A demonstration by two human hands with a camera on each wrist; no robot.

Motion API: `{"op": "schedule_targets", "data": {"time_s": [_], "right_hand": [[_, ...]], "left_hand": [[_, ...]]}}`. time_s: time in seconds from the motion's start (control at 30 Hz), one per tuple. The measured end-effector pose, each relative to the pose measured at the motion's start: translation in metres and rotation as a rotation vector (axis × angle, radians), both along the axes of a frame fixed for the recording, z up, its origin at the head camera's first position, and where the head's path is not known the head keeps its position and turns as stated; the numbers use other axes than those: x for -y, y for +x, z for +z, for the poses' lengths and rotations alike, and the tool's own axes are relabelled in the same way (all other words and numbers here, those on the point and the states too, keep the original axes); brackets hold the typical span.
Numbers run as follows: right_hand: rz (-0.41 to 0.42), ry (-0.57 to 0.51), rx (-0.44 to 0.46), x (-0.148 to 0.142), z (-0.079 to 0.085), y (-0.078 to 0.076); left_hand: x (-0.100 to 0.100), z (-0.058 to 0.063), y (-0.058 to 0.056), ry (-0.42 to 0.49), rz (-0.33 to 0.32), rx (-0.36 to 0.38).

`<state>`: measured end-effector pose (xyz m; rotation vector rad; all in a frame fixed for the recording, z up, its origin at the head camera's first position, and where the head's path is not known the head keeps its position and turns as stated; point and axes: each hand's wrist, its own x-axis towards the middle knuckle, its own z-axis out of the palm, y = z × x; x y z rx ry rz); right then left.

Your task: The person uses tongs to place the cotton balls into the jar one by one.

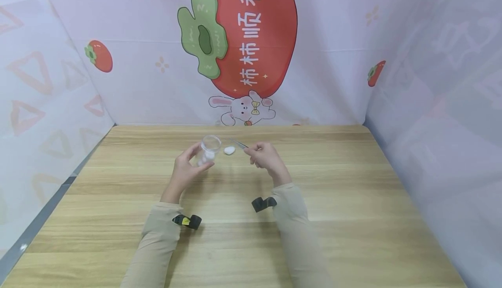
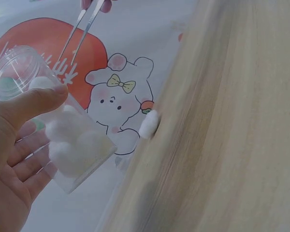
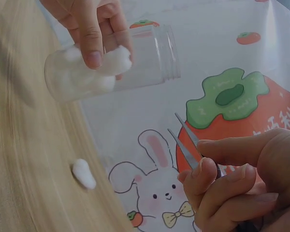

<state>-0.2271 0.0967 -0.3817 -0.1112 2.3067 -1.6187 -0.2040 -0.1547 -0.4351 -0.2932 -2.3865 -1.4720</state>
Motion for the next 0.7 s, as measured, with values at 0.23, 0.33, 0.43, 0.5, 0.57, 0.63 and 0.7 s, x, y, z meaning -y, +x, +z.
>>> {"op": "schedule_targets", "data": {"time_s": [0.23, 0.33, 0.43, 0.5, 0.57, 0.63, 0.7], "right_hand": [[-0.069, 0.006, 0.045, 0.006, -0.015, -0.007], [-0.102, 0.012, 0.074, 0.009, -0.022, -0.010], [-0.112, 0.018, 0.092, 0.011, -0.030, -0.012], [-0.109, 0.022, 0.095, 0.012, -0.036, -0.014], [-0.109, 0.023, 0.102, 0.013, -0.040, -0.015], [-0.111, 0.028, 0.104, 0.013, -0.043, -0.015], [-0.117, 0.040, 0.108, 0.014, -0.044, -0.016]], "left_hand": [[0.001, 0.002, 0.000, -0.004, 0.006, -0.001], [0.001, 0.001, -0.001, -0.002, 0.008, -0.005], [0.001, 0.001, -0.001, 0.000, 0.005, -0.007], [0.001, 0.001, -0.001, 0.005, 0.001, -0.006], [0.001, 0.001, -0.001, 0.007, -0.003, -0.004], [0.000, 0.001, -0.001, 0.007, -0.002, 0.000], [0.000, 0.001, -0.001, 0.007, -0.001, 0.002]]}}
